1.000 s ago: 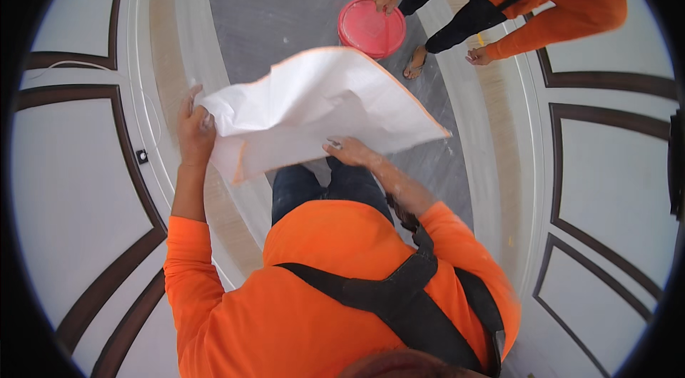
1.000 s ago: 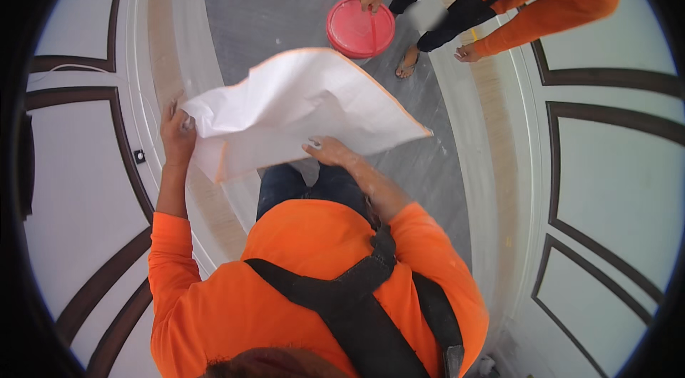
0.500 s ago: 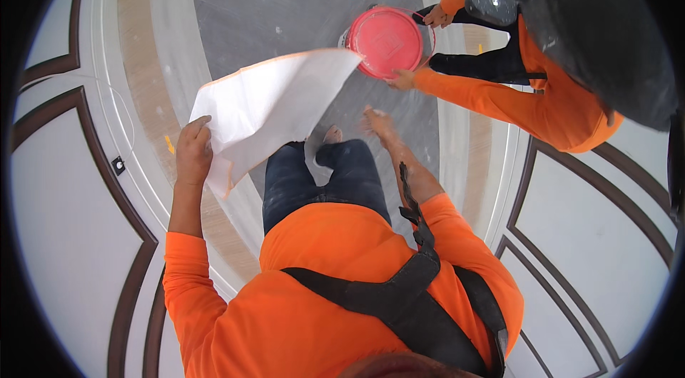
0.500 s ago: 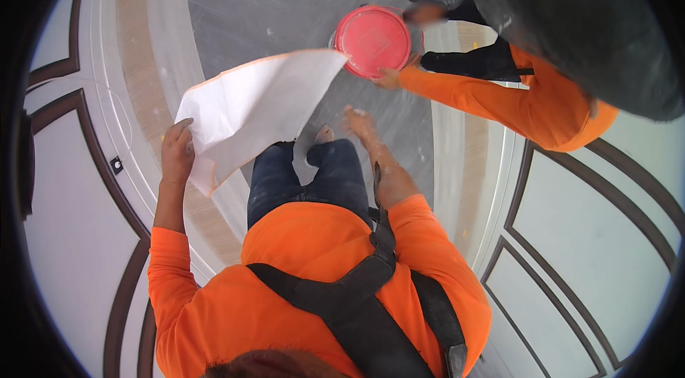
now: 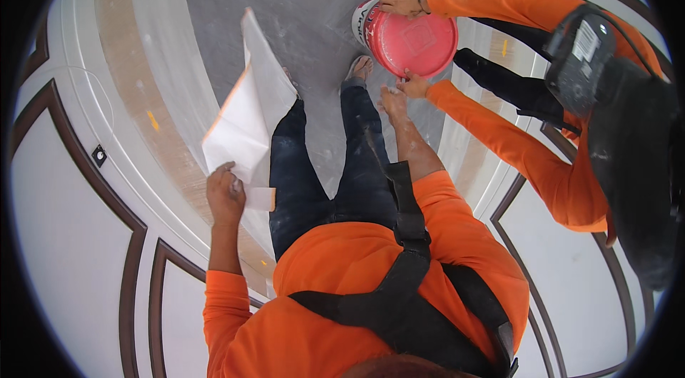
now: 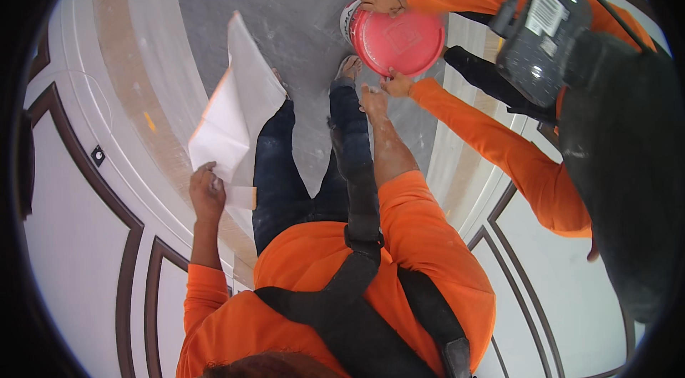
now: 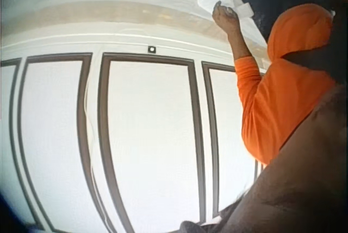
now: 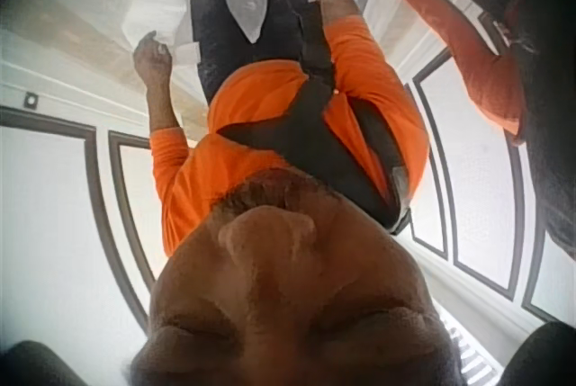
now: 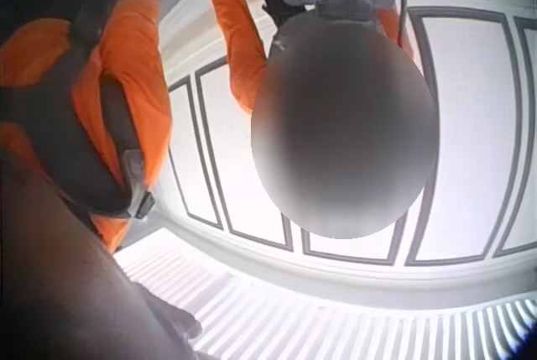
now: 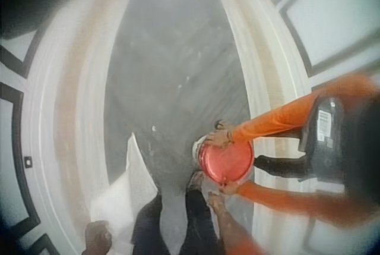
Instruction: The person walks through a hallway carrying a white cloth and a pink bucket, then enters a construction area. They kneel on the floor and use the cloth to pick up small pieces of debris and dust, placing them into the cloth.
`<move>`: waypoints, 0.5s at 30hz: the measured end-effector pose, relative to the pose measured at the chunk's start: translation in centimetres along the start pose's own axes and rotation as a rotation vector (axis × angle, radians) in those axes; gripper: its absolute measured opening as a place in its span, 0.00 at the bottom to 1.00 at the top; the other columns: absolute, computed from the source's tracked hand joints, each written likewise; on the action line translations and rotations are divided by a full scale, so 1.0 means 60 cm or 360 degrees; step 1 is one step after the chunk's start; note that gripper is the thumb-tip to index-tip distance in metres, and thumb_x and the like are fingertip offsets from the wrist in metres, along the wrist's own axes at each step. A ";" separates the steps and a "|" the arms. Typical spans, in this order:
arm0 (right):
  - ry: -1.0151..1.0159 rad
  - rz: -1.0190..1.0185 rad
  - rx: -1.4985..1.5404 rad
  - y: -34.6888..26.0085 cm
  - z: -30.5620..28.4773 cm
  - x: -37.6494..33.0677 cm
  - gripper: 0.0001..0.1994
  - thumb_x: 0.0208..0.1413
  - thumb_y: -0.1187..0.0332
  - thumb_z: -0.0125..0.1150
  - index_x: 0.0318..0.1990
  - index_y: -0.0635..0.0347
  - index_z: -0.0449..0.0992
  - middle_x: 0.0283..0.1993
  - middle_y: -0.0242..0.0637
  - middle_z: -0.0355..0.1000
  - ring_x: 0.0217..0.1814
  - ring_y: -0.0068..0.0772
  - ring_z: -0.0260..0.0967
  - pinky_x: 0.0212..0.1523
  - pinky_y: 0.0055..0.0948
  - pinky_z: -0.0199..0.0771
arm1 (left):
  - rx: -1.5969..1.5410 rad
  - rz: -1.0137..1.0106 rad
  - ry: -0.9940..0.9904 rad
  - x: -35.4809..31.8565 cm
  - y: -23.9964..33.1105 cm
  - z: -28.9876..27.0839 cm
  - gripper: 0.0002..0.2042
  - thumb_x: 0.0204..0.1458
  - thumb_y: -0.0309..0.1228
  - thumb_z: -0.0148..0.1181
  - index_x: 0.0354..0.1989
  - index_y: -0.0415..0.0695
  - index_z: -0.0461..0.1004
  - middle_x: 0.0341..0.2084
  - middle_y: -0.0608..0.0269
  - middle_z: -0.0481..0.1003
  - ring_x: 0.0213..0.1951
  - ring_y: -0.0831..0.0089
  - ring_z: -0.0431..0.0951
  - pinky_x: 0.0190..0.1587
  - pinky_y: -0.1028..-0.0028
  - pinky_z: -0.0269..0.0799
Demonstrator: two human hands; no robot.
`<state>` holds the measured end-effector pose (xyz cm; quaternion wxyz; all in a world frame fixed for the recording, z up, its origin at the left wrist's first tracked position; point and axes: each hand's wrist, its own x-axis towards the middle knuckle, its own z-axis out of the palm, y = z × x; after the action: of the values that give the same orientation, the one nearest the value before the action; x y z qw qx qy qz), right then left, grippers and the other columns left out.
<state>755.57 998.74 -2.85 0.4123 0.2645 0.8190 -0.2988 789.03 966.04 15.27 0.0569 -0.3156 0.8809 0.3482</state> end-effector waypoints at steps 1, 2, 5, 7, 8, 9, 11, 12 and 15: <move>0.0003 0.0007 -0.0045 -0.003 -0.001 0.009 0.21 0.61 0.56 0.58 0.48 0.68 0.74 0.36 0.39 0.75 0.31 0.35 0.77 0.27 0.29 0.78 | -0.0011 0.0022 0.0016 -0.009 0.011 0.016 0.10 0.37 0.16 0.59 0.24 0.41 0.64 0.43 0.52 0.78 0.39 0.51 0.75 0.43 0.60 0.69; -0.0035 0.0052 -0.0030 -0.014 -0.005 0.009 0.21 0.61 0.55 0.59 0.49 0.67 0.74 0.39 0.39 0.75 0.36 0.37 0.77 0.32 0.32 0.79 | -0.0023 -0.0021 -0.0003 -0.017 0.019 0.032 0.10 0.37 0.16 0.59 0.24 0.41 0.64 0.43 0.53 0.78 0.39 0.52 0.75 0.43 0.60 0.69; -0.0098 0.0186 0.0014 -0.037 -0.015 0.015 0.22 0.60 0.53 0.60 0.50 0.65 0.73 0.48 0.41 0.72 0.48 0.42 0.76 0.43 0.39 0.80 | -0.0041 -0.0083 -0.0050 -0.021 0.036 0.055 0.10 0.38 0.16 0.60 0.26 0.42 0.65 0.44 0.57 0.78 0.38 0.54 0.75 0.42 0.62 0.68; -0.0271 0.0469 0.0230 -0.043 -0.043 0.057 0.23 0.60 0.54 0.60 0.52 0.66 0.71 0.54 0.45 0.69 0.52 0.45 0.73 0.47 0.39 0.79 | -0.0065 -0.0162 -0.0100 -0.017 0.042 0.060 0.10 0.38 0.16 0.60 0.26 0.42 0.65 0.44 0.58 0.78 0.38 0.54 0.74 0.42 0.61 0.69; -0.0457 0.0802 0.0639 -0.047 -0.087 0.114 0.24 0.60 0.54 0.60 0.53 0.66 0.70 0.56 0.47 0.68 0.54 0.47 0.72 0.49 0.40 0.78 | -0.0080 -0.0186 -0.0126 -0.012 0.044 0.060 0.10 0.38 0.16 0.60 0.26 0.42 0.65 0.44 0.58 0.78 0.38 0.53 0.74 0.43 0.61 0.69; -0.0615 0.1421 0.1345 -0.042 -0.147 0.182 0.24 0.60 0.54 0.60 0.54 0.66 0.69 0.59 0.48 0.66 0.56 0.49 0.71 0.51 0.40 0.77 | -0.0078 -0.0173 -0.0146 -0.004 0.039 0.060 0.11 0.38 0.17 0.61 0.26 0.42 0.65 0.44 0.58 0.78 0.39 0.53 0.75 0.43 0.61 0.69; -0.0586 0.1541 0.1891 -0.001 -0.128 0.202 0.27 0.61 0.54 0.60 0.57 0.66 0.63 0.64 0.51 0.61 0.61 0.52 0.66 0.55 0.44 0.74 | -0.0046 -0.0193 -0.0175 0.000 0.029 0.067 0.11 0.37 0.17 0.61 0.26 0.42 0.66 0.44 0.58 0.78 0.39 0.53 0.75 0.44 0.60 0.70; -0.0433 0.1272 0.1920 0.013 -0.090 0.189 0.29 0.61 0.54 0.59 0.60 0.65 0.58 0.66 0.51 0.58 0.64 0.53 0.62 0.58 0.48 0.71 | -0.0042 -0.0213 -0.0185 -0.001 0.028 0.070 0.10 0.37 0.17 0.61 0.26 0.42 0.66 0.44 0.57 0.78 0.40 0.52 0.75 0.44 0.60 0.70; 0.0018 0.0449 0.1912 0.021 -0.005 0.156 0.37 0.63 0.53 0.56 0.68 0.63 0.44 0.73 0.53 0.47 0.73 0.57 0.52 0.65 0.60 0.62 | -0.0047 -0.0279 -0.0224 -0.004 0.026 0.075 0.10 0.37 0.17 0.61 0.25 0.41 0.66 0.44 0.57 0.78 0.41 0.51 0.75 0.45 0.59 0.70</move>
<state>751.41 1001.56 -10.82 0.2224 0.5580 0.4668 -0.6491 787.74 969.94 12.87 0.1441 -0.3669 0.8386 0.3761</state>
